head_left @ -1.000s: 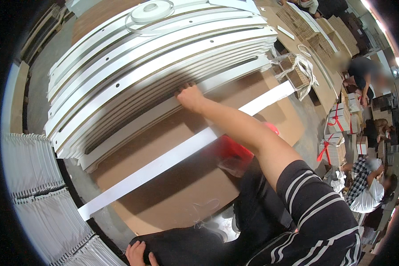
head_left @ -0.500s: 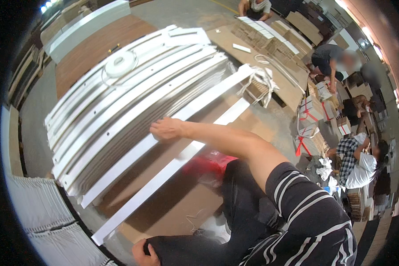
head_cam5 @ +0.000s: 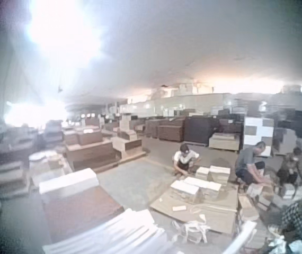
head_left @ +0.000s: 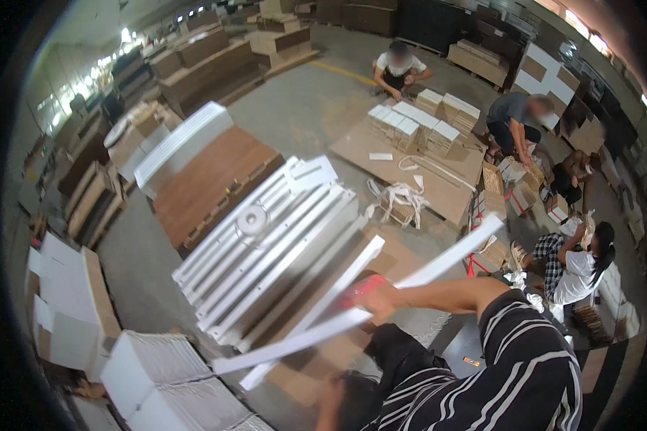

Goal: The person uses a yellow utility knife to cut a long white plastic strip on a wooden workbench. They repeatedly score and snap the strip into shorter pieces, then place the cut pieces onto a stack of similar strips.

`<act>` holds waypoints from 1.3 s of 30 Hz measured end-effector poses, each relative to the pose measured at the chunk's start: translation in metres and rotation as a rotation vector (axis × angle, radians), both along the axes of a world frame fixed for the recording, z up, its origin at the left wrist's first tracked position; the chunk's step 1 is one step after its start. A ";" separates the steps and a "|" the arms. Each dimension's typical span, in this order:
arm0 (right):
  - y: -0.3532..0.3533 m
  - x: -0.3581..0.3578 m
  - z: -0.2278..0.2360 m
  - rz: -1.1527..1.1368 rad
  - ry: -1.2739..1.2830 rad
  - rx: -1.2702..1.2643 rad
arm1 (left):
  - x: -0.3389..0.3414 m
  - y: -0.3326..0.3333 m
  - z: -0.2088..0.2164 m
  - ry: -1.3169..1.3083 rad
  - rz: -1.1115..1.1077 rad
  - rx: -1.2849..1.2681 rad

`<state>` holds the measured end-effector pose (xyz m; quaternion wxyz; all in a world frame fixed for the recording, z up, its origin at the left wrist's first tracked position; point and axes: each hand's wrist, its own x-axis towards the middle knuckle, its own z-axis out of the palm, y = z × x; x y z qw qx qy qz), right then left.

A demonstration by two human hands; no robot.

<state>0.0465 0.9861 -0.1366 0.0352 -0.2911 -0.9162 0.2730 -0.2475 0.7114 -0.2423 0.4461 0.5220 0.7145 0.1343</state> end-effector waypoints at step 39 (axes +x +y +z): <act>-0.304 -0.229 0.104 1.556 0.033 -0.189 | 0.180 -0.334 0.305 0.551 1.131 -0.053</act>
